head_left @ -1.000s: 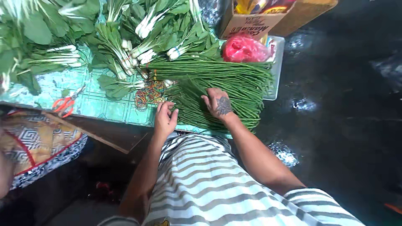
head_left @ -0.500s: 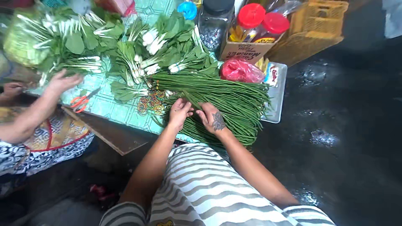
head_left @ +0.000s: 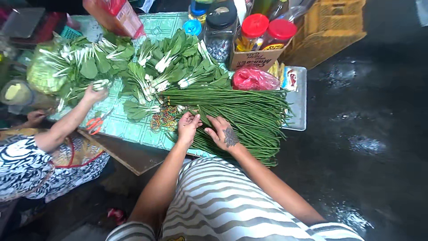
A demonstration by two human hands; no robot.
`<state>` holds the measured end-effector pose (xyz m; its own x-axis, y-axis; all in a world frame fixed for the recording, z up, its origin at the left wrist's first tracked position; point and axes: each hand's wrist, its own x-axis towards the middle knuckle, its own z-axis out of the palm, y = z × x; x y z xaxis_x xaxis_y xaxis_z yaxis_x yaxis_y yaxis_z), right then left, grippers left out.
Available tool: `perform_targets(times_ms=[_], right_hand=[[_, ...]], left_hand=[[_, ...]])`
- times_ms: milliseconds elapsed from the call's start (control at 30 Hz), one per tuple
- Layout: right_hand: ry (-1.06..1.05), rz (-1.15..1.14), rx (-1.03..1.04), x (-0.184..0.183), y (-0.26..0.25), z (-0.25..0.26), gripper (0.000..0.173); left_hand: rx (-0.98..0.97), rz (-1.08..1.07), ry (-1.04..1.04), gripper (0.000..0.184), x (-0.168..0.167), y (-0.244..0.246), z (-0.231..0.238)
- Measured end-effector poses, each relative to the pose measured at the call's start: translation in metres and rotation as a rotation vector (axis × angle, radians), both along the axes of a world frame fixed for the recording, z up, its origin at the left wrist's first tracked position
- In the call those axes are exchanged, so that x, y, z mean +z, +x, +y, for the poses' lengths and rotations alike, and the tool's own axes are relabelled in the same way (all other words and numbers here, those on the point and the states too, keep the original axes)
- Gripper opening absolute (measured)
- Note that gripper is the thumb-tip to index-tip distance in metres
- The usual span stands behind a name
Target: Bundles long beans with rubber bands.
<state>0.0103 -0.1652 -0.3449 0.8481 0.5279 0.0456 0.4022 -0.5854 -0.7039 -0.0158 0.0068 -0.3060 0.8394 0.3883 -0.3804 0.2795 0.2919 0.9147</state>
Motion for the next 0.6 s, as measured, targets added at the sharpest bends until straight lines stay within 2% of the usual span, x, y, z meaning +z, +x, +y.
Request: perform_targets(times_ms=[133, 333, 600], right_hand=[[0.121, 0.030, -0.063, 0.006, 0.002, 0.001, 0.051], [0.300, -0.198, -0.110, 0.022, 0.009, 0.011, 0.022], [0.372, -0.137, -0.110, 0.022, 0.010, 0.019, 0.016]], left_hand=[[-0.062, -0.040, -0.044, 0.020, 0.005, -0.003, -0.001], [-0.103, -0.106, 0.018, 0.025, 0.009, -0.005, -0.003], [-0.110, -0.042, 0.087, 0.022, 0.013, -0.009, -0.008]])
